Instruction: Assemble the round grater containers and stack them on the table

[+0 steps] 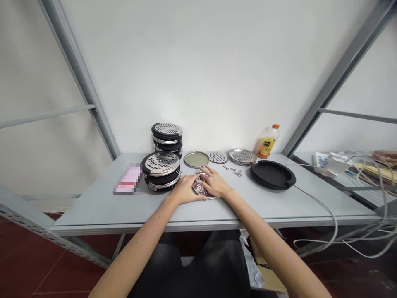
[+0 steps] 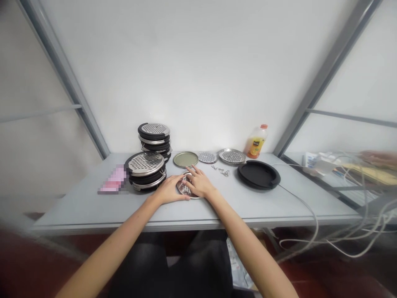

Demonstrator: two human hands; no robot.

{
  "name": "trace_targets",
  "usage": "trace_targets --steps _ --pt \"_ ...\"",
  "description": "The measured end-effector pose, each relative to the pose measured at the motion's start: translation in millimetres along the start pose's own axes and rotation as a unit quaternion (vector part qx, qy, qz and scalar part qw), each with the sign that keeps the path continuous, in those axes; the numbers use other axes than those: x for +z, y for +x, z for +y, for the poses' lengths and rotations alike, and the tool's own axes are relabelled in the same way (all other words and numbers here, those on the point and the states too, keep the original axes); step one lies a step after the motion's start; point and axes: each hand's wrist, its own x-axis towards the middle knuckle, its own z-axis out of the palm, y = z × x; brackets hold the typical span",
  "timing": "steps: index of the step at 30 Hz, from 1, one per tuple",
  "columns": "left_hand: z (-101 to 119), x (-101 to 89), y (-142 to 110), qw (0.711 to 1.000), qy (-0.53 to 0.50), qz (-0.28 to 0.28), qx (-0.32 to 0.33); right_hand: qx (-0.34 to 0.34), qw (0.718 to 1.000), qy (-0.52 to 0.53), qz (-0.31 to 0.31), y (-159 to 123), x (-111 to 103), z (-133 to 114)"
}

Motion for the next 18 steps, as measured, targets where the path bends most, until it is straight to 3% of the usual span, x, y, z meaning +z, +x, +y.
trace_targets --steps 18 --pt "4.1 -2.9 -1.2 1.000 0.017 -0.008 0.004 0.001 0.999 0.037 -0.010 3.0 2.9 5.4"
